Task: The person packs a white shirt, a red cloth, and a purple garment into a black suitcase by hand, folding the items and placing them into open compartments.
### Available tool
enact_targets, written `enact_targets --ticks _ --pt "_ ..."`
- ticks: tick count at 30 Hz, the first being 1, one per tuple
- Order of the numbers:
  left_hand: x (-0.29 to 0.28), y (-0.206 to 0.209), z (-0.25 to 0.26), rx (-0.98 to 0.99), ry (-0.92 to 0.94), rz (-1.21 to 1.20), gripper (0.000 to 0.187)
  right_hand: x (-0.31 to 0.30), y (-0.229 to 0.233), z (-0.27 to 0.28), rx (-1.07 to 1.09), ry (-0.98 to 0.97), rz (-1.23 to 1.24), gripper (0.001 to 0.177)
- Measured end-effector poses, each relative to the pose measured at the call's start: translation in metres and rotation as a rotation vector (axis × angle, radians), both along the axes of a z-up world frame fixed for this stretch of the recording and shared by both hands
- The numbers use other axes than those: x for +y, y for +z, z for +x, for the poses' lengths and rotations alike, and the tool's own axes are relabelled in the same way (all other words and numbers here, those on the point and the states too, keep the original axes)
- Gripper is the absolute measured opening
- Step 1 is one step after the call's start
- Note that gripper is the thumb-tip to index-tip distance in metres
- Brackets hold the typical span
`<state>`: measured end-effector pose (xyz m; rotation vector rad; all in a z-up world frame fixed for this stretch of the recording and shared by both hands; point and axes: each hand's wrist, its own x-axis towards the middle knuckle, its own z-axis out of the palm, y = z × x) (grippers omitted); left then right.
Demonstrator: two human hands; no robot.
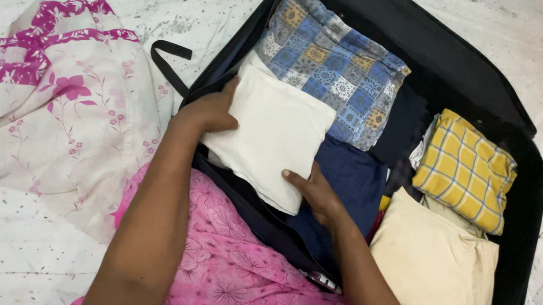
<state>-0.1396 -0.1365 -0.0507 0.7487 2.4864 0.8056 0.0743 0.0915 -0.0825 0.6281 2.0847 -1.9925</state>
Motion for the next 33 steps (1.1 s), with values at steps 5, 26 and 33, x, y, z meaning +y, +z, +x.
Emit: enact_targets --ticks 5,26,33 --pt "0.007 0.01 0.008 0.182 0.156 0.069 0.09 -0.023 0.014 0.01 -0.096 -0.11 -0.061 0.111" --pt "0.088 0.008 0.012 0.479 -0.242 -0.152 0.06 -0.082 -0.004 -0.061 0.516 1.144 1.575 0.067" --pt "0.062 -0.012 -0.023 0.292 -0.396 -0.529 0.117 -0.028 0.04 -0.057 0.274 0.679 1.544 0.07"
